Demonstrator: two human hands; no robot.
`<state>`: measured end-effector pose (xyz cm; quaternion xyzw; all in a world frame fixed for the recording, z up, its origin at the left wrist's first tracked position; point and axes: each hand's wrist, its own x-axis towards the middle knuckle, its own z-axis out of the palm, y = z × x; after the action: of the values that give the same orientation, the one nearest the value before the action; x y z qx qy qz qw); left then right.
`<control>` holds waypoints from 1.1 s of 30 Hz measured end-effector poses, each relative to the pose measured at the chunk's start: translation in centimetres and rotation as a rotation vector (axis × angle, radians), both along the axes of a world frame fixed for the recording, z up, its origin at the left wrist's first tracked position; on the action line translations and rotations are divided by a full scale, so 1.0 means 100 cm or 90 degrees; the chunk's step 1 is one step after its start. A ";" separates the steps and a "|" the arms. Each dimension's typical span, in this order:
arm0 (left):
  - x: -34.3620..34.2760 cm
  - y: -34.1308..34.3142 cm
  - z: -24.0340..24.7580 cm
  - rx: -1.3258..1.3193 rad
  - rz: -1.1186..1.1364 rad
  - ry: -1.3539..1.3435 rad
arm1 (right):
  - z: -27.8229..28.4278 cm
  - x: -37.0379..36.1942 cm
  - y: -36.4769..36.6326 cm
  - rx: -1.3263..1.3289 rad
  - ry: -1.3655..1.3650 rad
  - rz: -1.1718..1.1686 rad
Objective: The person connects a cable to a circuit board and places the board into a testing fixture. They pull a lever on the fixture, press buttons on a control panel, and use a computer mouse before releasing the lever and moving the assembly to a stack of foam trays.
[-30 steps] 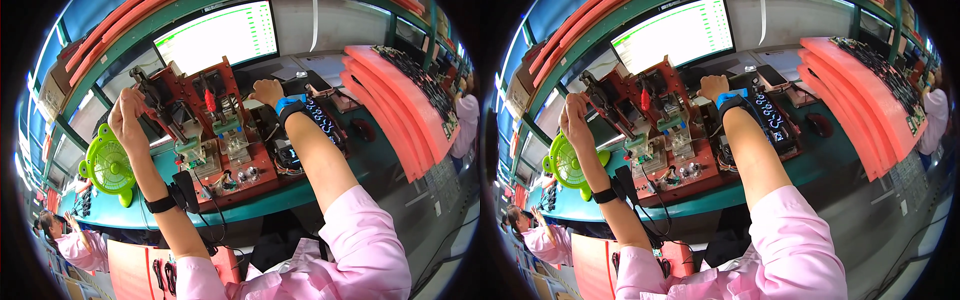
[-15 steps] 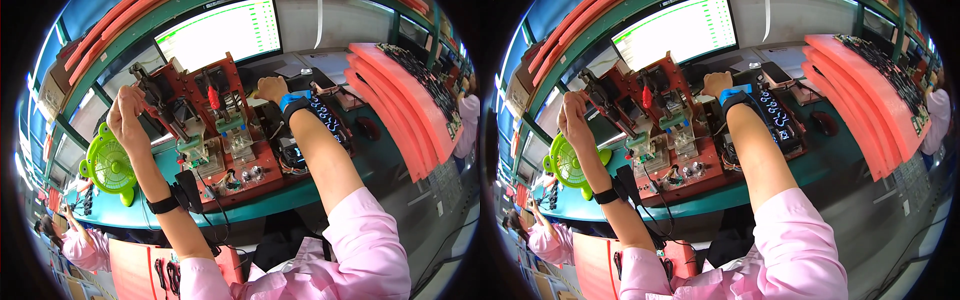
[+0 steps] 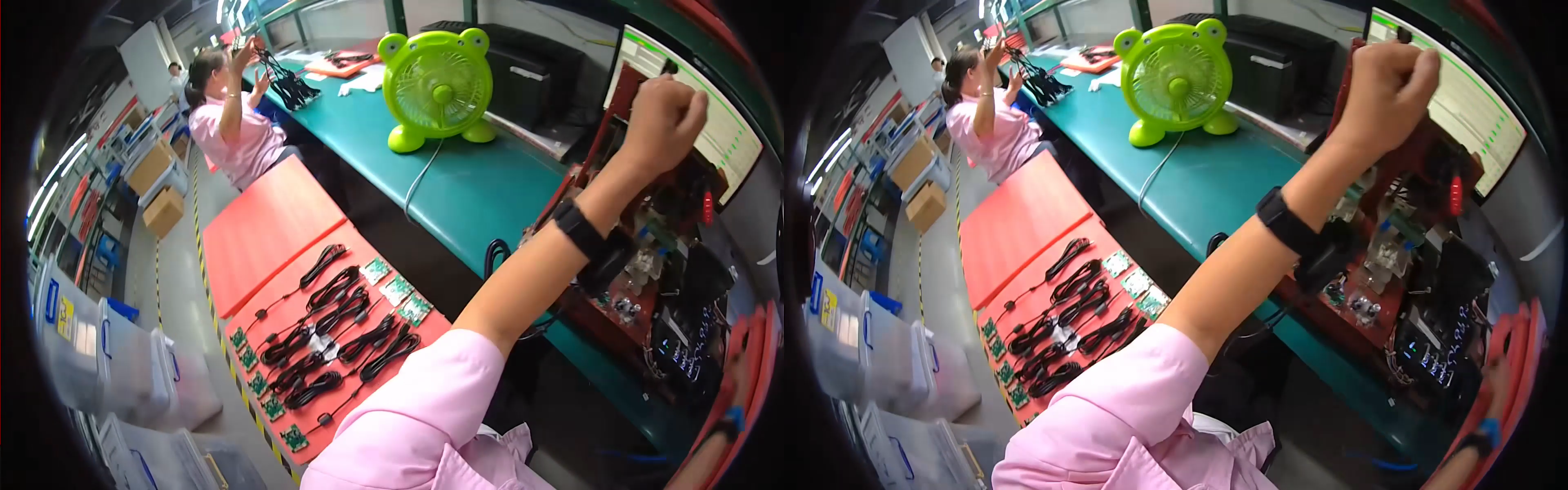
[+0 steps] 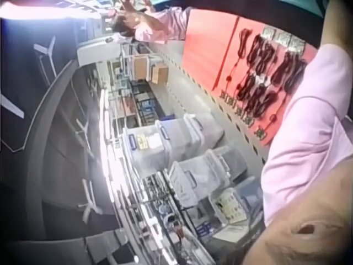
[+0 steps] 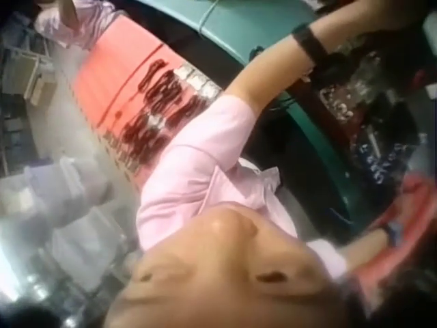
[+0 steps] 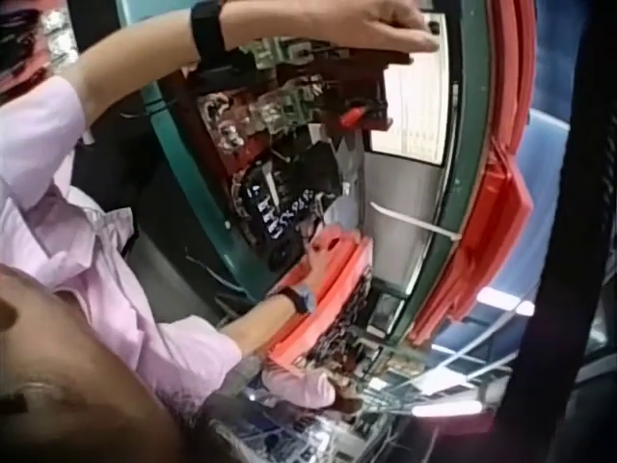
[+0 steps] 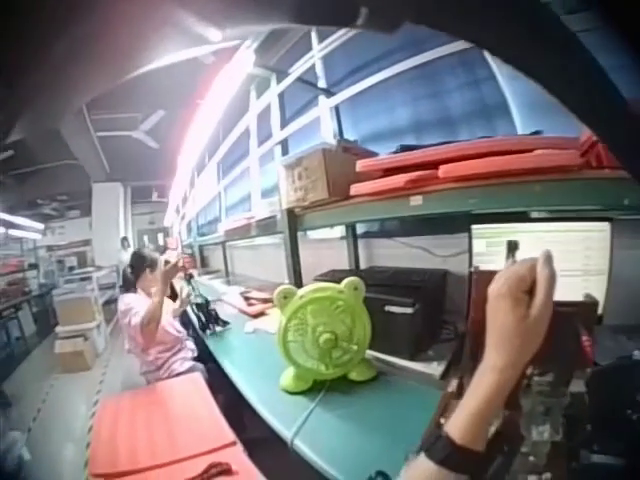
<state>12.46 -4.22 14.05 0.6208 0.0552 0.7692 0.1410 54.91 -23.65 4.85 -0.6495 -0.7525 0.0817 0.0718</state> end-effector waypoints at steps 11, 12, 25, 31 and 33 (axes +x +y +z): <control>-0.004 0.006 -0.005 0.001 0.001 0.015 | -0.201 0.080 -0.035 0.497 -0.202 -0.295; -0.004 0.006 -0.004 0.017 0.004 0.007 | -0.196 0.070 -0.034 0.451 -0.176 -0.287; -0.022 0.017 -0.007 -0.018 -0.105 0.065 | -0.175 0.011 -0.034 0.518 -0.035 -0.431; -0.013 0.005 -0.002 0.001 -0.129 0.103 | -0.169 0.008 -0.053 0.530 -0.029 -0.464; -0.015 0.003 -0.002 -0.004 -0.128 0.115 | -0.168 0.005 -0.054 0.507 -0.015 -0.477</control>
<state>10.97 -3.90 13.85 0.6896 0.0077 0.6918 0.2140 55.44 -29.05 -11.98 -0.7965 -0.4433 -0.2483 0.3277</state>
